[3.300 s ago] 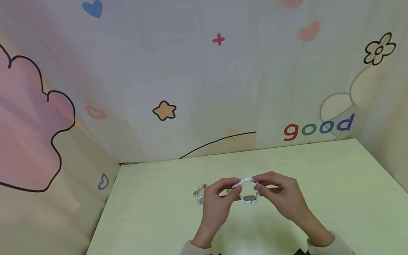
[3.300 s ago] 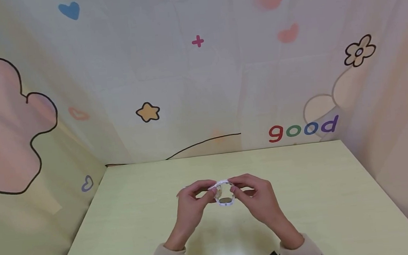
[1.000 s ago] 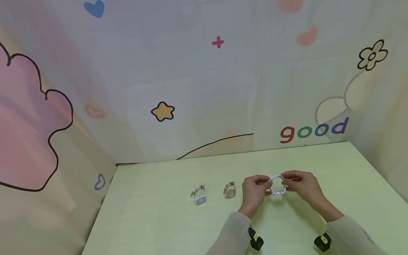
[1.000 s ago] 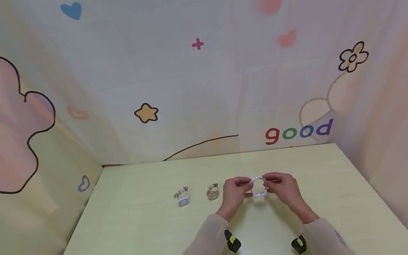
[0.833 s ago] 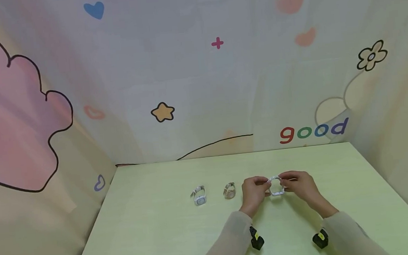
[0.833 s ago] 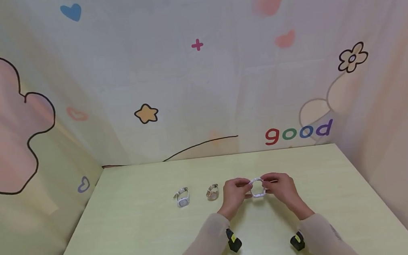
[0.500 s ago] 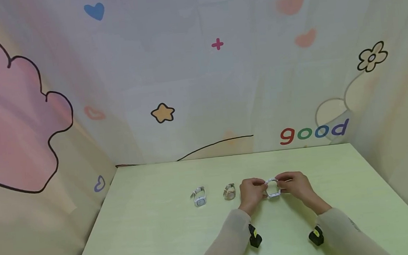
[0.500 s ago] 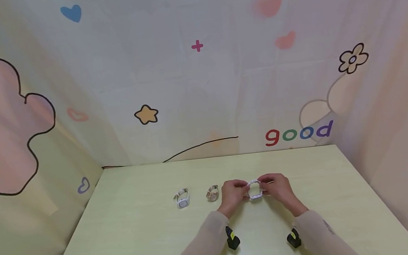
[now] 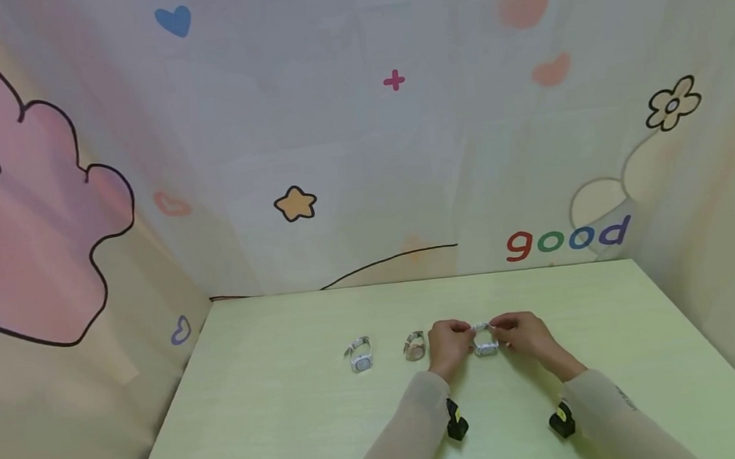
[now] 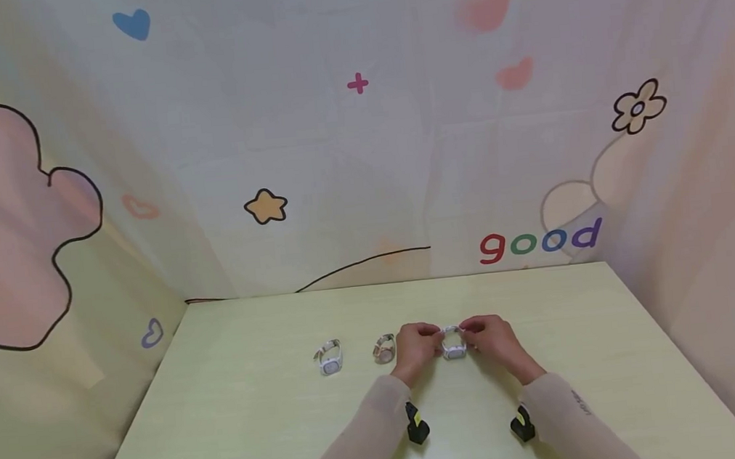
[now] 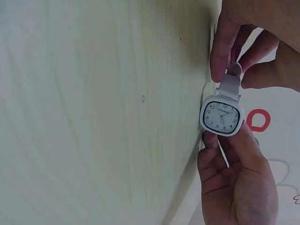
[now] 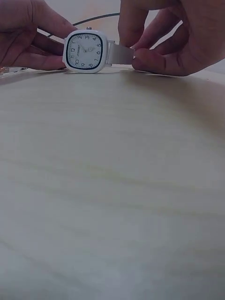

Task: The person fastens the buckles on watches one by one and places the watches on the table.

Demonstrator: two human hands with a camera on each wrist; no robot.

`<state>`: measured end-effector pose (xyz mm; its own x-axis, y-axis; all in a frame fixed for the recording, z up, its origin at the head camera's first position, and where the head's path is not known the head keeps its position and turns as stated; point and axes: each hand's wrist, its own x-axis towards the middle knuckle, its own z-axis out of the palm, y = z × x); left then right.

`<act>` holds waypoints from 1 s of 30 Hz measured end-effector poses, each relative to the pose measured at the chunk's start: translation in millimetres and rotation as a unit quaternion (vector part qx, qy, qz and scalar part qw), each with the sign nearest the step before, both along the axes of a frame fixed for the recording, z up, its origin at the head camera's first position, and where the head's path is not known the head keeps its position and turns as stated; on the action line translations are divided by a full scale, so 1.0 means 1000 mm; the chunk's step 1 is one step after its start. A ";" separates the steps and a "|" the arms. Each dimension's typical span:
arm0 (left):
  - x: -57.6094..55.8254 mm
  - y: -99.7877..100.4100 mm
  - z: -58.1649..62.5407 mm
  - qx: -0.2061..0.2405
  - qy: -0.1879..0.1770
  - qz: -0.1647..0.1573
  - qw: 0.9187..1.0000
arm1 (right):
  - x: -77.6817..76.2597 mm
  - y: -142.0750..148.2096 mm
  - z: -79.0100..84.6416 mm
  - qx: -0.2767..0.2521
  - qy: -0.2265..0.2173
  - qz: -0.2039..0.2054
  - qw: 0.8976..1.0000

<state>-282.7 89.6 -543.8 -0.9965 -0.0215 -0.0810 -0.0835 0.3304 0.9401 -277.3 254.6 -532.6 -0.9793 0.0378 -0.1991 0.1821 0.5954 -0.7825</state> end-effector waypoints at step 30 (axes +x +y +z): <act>0.023 -0.050 0.046 -0.009 0.067 -0.084 0.994 | 0.027 -0.002 0.040 0.032 0.097 0.056 0.993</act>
<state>-260.0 39.2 -497.9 -0.9879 0.1463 0.0510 0.0994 0.3456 0.9331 -250.1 252.4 -492.6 -0.9977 -0.0671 -0.0060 -0.0394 0.6535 -0.7559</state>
